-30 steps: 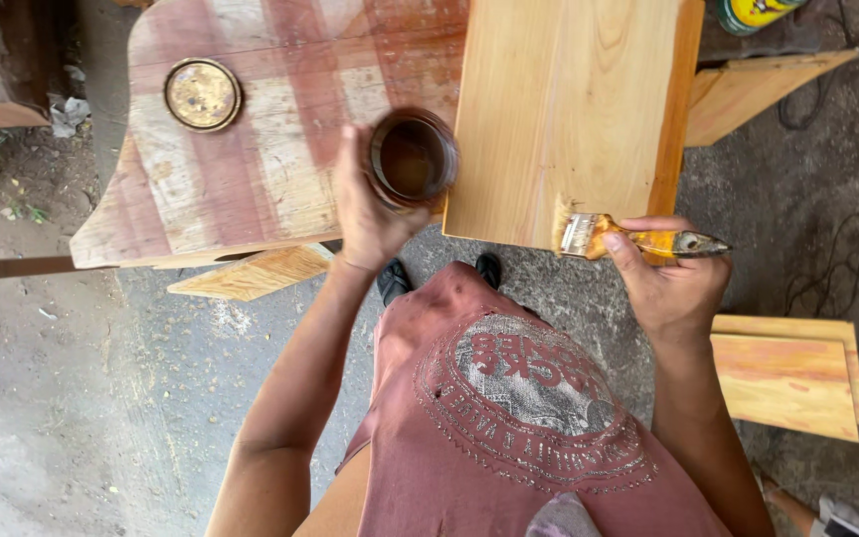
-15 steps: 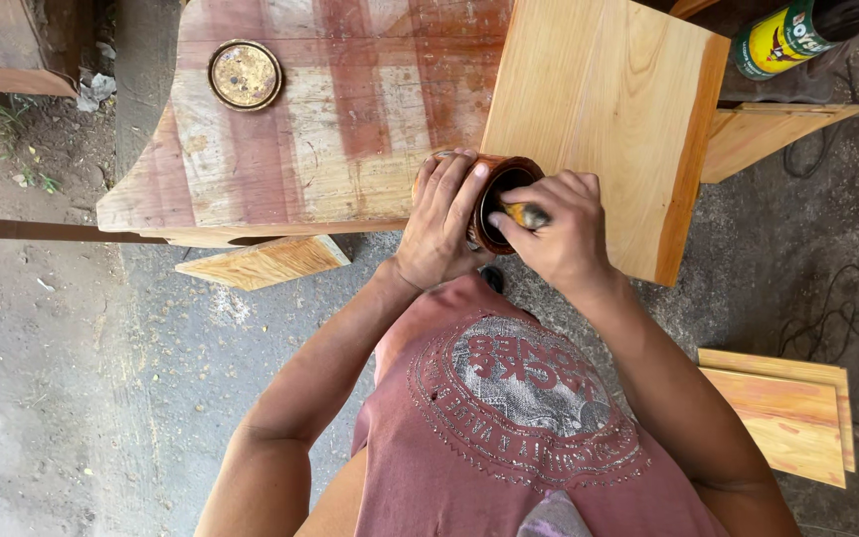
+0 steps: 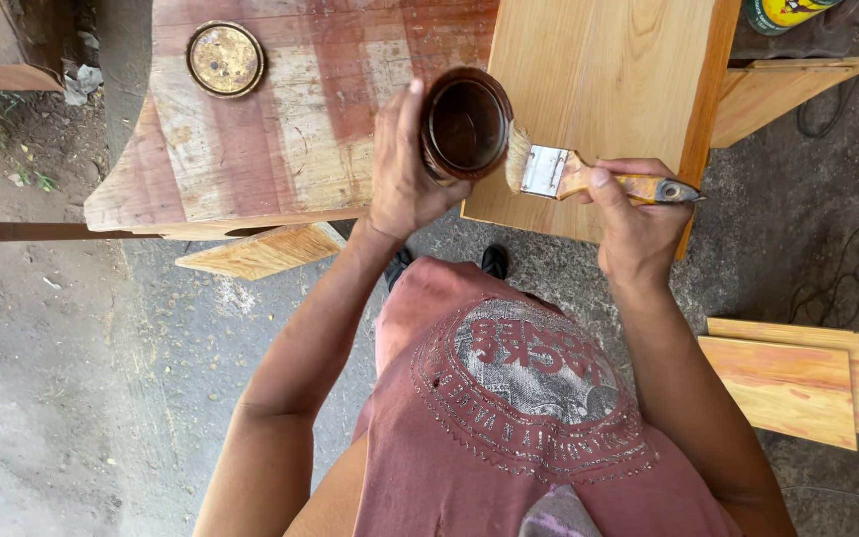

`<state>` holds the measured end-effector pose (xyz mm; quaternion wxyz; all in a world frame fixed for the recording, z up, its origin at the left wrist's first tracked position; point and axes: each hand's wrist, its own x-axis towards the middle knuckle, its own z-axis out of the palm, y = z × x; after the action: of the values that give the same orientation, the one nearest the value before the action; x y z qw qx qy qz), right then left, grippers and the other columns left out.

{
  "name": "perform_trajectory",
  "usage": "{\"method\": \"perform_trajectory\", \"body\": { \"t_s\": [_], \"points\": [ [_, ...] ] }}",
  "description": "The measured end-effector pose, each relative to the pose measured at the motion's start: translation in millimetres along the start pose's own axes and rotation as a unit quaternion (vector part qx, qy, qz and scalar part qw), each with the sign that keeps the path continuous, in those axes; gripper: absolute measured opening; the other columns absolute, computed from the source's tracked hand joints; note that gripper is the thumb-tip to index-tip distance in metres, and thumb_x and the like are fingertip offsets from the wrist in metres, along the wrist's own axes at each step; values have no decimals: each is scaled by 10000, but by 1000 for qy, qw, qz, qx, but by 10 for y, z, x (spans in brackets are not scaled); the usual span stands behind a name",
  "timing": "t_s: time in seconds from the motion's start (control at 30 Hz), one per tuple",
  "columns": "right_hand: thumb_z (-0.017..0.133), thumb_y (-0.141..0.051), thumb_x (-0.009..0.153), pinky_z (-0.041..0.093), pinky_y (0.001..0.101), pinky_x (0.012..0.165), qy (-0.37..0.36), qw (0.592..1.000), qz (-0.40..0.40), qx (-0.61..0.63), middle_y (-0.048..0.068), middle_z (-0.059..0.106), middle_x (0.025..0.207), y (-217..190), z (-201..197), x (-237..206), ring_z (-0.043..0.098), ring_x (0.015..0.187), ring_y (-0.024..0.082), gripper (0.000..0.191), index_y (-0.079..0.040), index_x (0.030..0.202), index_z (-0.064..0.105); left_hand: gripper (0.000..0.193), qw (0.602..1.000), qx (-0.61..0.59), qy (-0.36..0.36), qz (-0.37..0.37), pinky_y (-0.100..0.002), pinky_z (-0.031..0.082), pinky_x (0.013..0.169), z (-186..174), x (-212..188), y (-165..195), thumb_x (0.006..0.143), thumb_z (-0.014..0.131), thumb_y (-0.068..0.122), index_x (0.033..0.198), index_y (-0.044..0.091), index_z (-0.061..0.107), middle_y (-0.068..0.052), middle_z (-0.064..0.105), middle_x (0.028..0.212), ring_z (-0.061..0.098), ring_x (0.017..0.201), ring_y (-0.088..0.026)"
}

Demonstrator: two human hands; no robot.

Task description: The person holds a can of wood stain in one hand and uses a paintbrush to apply an orange-brown stain onto square wooden boards resting on a workbench. They dip the brush into the can, brush the stain across the board surfaces and edges, and reposition the boards to coat the untreated areas.

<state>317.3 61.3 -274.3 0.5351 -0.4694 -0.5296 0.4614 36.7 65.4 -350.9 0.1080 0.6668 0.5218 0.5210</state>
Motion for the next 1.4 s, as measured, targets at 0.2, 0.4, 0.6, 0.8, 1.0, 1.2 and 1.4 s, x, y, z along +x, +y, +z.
{"method": "perform_trajectory", "body": {
  "t_s": [0.2, 0.4, 0.6, 0.8, 1.0, 1.2, 1.4],
  "points": [
    [759, -61, 1020, 629, 362, 751, -33, 999, 22, -30, 108, 705, 1008, 245, -386, 880, 721, 870, 203, 108, -11, 1081, 684, 1187, 986, -111, 82, -91, -375, 442, 1296, 88, 133, -469, 820, 968, 76, 1620, 109, 91, -153, 420, 1570, 477, 1482, -289],
    [789, 3, 909, 544, 320, 802, -194, 913, -106, -342, 66, 728, 973, 585, -344, 917, 688, 909, 209, 104, -61, 970, 736, 1325, 977, -31, 173, -123, -407, 419, 1280, 59, 101, -711, 861, 1068, 185, 1625, 101, -11, -162, 358, 1619, 459, 1490, -297],
    [787, -21, 864, 592, 344, 842, -418, 870, -136, -224, 80, 761, 1033, 746, -436, 955, 726, 959, 197, 155, -68, 1006, 746, 1451, 949, 196, 139, -205, -496, 231, 1331, 125, -123, -686, 790, 995, 546, 1604, 14, -82, -238, 274, 1720, 372, 1564, -404],
    [734, -25, 965, 601, 312, 823, -245, 917, -50, -310, 96, 784, 1089, 768, -455, 1829, 749, 976, 153, 116, -84, 1058, 768, 1256, 880, 230, 181, -374, -499, 247, 1314, 482, -258, -559, 833, 910, 550, 1647, 39, 102, -213, 400, 1629, 366, 1513, -395],
    [770, -4, 855, 585, 365, 825, -445, 835, -209, -249, 103, 752, 1001, 1004, -492, 1489, 716, 943, 218, 144, -55, 989, 759, 1195, 822, 370, 192, -387, -661, 79, 1204, 570, -201, -582, 763, 943, 561, 1519, 0, 206, -229, 455, 1451, 391, 1410, -368],
    [741, 11, 968, 611, 320, 827, -265, 914, -123, -282, 83, 782, 1042, 1098, -219, 2619, 746, 931, 205, 129, -61, 1073, 761, 1124, 831, 349, 192, -389, -648, 100, 1246, 615, -221, -541, 836, 914, 525, 1550, 18, 209, -185, 470, 1475, 425, 1432, -346],
    [707, -25, 940, 613, 343, 846, -458, 819, -251, -238, 80, 759, 998, 1078, -101, 1897, 731, 980, 202, 91, -98, 992, 727, 1149, 836, 361, 181, -371, -630, 135, 1208, 610, -220, -583, 835, 912, 524, 1533, -32, 187, -222, 462, 1436, 436, 1371, -369]
  ]
}}
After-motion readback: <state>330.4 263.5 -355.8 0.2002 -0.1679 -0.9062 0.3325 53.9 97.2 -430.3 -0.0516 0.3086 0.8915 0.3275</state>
